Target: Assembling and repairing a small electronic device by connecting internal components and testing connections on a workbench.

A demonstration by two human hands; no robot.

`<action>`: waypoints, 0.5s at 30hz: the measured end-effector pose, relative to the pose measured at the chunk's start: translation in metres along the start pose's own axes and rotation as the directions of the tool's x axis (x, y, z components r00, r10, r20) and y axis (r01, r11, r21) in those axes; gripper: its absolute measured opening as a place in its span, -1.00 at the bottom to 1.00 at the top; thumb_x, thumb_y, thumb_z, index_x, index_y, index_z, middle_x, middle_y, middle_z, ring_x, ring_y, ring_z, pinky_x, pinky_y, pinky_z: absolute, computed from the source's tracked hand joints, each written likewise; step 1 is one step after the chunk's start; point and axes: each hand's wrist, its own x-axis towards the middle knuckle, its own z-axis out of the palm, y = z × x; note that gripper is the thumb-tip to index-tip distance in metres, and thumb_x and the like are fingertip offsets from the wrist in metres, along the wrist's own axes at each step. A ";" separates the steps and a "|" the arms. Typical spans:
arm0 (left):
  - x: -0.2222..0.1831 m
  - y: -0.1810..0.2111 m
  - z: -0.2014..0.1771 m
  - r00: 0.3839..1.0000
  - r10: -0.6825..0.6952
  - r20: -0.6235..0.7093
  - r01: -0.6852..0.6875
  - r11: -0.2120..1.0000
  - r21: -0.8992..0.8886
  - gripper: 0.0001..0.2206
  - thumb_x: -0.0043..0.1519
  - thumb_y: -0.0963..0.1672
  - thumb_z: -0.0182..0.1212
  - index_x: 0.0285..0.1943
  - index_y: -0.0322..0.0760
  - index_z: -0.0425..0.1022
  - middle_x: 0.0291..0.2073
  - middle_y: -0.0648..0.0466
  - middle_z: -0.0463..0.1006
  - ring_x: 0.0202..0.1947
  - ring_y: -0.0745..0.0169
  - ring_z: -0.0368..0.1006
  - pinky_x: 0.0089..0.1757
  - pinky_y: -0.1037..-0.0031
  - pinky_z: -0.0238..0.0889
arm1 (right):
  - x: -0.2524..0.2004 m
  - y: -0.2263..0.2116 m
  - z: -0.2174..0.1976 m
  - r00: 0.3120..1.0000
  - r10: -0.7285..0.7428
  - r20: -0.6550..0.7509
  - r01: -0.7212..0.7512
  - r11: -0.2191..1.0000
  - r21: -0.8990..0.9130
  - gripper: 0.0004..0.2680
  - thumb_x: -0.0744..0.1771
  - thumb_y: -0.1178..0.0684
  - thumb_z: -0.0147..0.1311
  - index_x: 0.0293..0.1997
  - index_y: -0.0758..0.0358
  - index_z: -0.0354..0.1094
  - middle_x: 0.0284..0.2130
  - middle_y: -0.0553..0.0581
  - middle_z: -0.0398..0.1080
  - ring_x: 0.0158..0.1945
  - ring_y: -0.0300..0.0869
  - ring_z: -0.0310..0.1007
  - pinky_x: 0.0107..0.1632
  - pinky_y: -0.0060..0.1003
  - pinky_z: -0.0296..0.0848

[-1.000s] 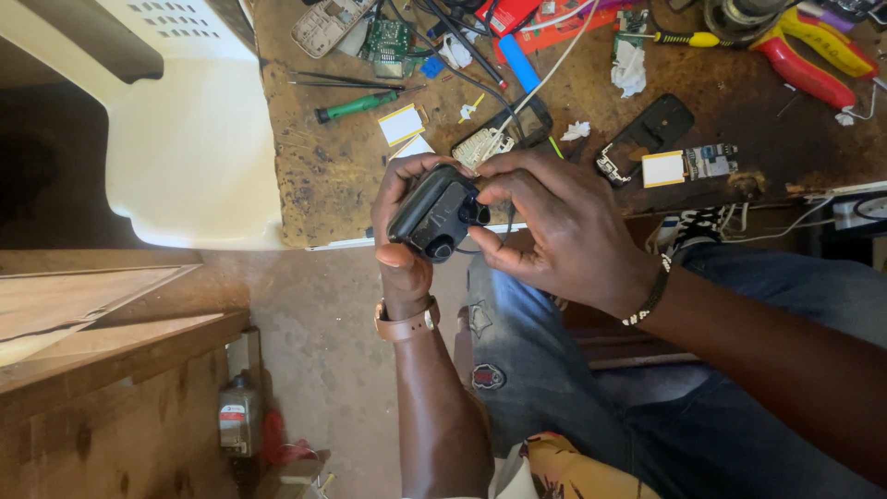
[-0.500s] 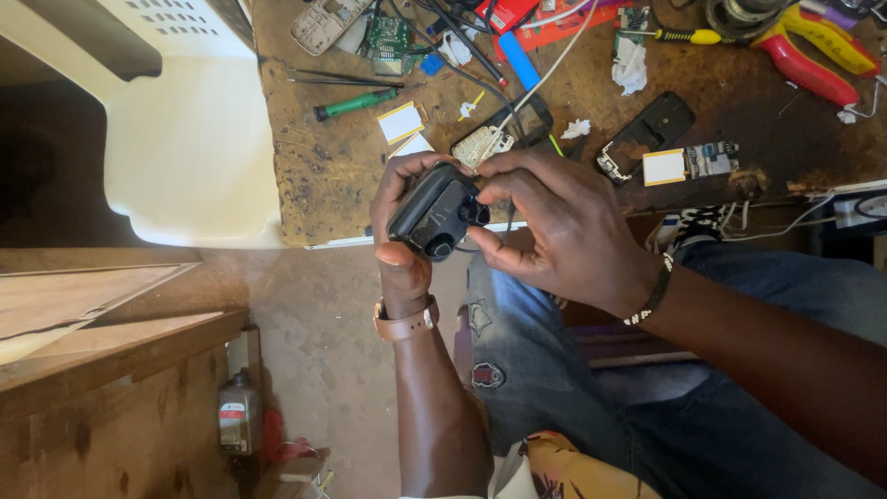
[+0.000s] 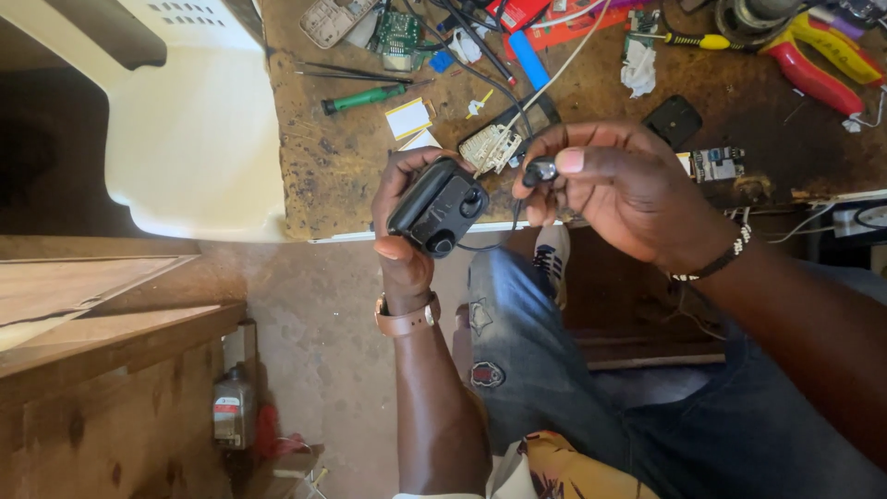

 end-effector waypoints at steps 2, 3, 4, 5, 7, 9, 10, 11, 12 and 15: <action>0.000 0.000 -0.001 1.000 0.002 0.016 -0.002 1.000 -0.001 -0.04 0.11 0.45 0.13 0.25 -0.36 0.39 0.07 -0.13 0.56 0.09 0.04 0.56 0.08 0.20 0.59 | 0.000 -0.002 0.004 1.000 -0.006 0.028 0.007 0.999 -0.035 -0.78 0.35 0.04 0.11 -0.05 0.43 0.45 -0.19 0.33 0.57 -0.35 0.03 0.60 -0.16 -0.11 0.64; 0.000 0.000 0.001 1.000 0.001 0.018 -0.001 1.000 -0.001 -0.04 0.11 0.45 0.13 0.25 -0.36 0.39 0.07 -0.13 0.56 0.09 0.04 0.56 0.08 0.20 0.59 | -0.001 -0.001 0.004 1.000 -0.007 0.027 0.008 0.999 -0.035 -0.78 0.35 0.04 0.11 -0.05 0.43 0.45 -0.19 0.33 0.57 -0.35 0.03 0.60 -0.16 -0.11 0.64; 0.000 0.001 0.002 1.000 0.006 0.005 -0.006 1.000 0.000 -0.05 0.11 0.45 0.13 0.24 -0.37 0.39 0.07 -0.12 0.55 0.09 0.05 0.55 0.08 0.21 0.57 | -0.001 0.000 0.003 1.000 0.000 0.025 0.001 0.999 -0.034 -0.79 0.35 0.06 0.11 -0.03 0.44 0.44 -0.20 0.39 0.57 -0.35 0.07 0.61 -0.16 -0.09 0.65; 0.000 0.001 0.003 1.000 0.011 -0.008 -0.011 1.000 0.001 -0.06 0.12 0.45 0.13 0.23 -0.37 0.40 0.07 -0.11 0.54 0.10 0.06 0.54 0.09 0.21 0.54 | -0.001 0.001 0.003 1.000 0.007 0.024 -0.007 0.999 -0.034 -0.79 0.35 0.09 0.11 -0.01 0.45 0.43 -0.21 0.45 0.57 -0.35 0.12 0.62 -0.16 -0.07 0.65; 0.001 0.002 0.003 1.000 0.007 -0.009 -0.007 1.000 0.008 -0.05 0.11 0.45 0.12 0.22 -0.37 0.40 0.06 -0.11 0.55 0.09 0.07 0.55 0.08 0.22 0.56 | -0.001 0.001 0.004 1.000 0.001 0.026 0.001 0.998 -0.057 -0.78 0.34 0.08 0.13 0.00 0.46 0.42 -0.21 0.47 0.58 -0.36 0.14 0.63 -0.17 -0.03 0.67; 0.001 0.002 0.002 1.000 0.001 -0.011 -0.001 1.000 0.014 -0.04 0.10 0.46 0.12 0.22 -0.37 0.40 0.05 -0.11 0.56 0.07 0.08 0.55 0.07 0.23 0.57 | -0.001 0.001 0.005 1.000 -0.003 0.029 0.006 0.997 -0.079 -0.76 0.33 0.07 0.14 0.01 0.47 0.42 -0.22 0.49 0.60 -0.38 0.17 0.65 -0.18 0.01 0.68; 0.000 0.002 0.002 1.000 0.002 -0.006 -0.002 1.000 0.020 -0.04 0.11 0.46 0.11 0.23 -0.36 0.40 0.06 -0.11 0.57 0.07 0.08 0.56 0.07 0.24 0.58 | -0.001 0.000 0.005 0.999 -0.003 0.036 0.006 0.996 -0.090 -0.76 0.35 0.07 0.12 0.01 0.48 0.41 -0.23 0.48 0.59 -0.37 0.16 0.66 -0.18 0.00 0.69; 0.000 0.002 0.001 1.000 0.004 -0.002 -0.004 1.000 0.027 -0.05 0.11 0.46 0.10 0.24 -0.36 0.40 0.06 -0.11 0.57 0.06 0.08 0.56 0.06 0.24 0.59 | -0.001 0.000 0.006 0.999 -0.002 0.044 0.007 0.995 -0.101 -0.76 0.36 0.07 0.10 0.02 0.48 0.41 -0.23 0.47 0.59 -0.36 0.16 0.66 -0.19 -0.01 0.71; 0.000 0.002 0.001 1.000 0.004 -0.004 -0.004 1.000 0.027 -0.05 0.11 0.46 0.10 0.24 -0.36 0.40 0.06 -0.11 0.57 0.06 0.08 0.56 0.06 0.24 0.59 | -0.001 0.000 0.006 0.999 0.000 0.045 0.005 0.995 -0.101 -0.76 0.36 0.07 0.10 0.02 0.48 0.41 -0.23 0.47 0.59 -0.36 0.16 0.66 -0.19 -0.01 0.71; 0.000 0.001 0.000 1.000 0.014 0.010 -0.014 1.000 0.002 -0.06 0.13 0.45 0.12 0.24 -0.35 0.39 0.08 -0.11 0.54 0.11 0.07 0.54 0.09 0.20 0.57 | -0.001 0.001 0.005 0.999 -0.005 0.051 0.012 0.991 -0.135 -0.75 0.37 0.03 0.09 0.04 0.47 0.42 -0.23 0.45 0.59 -0.34 0.17 0.66 -0.17 -0.03 0.71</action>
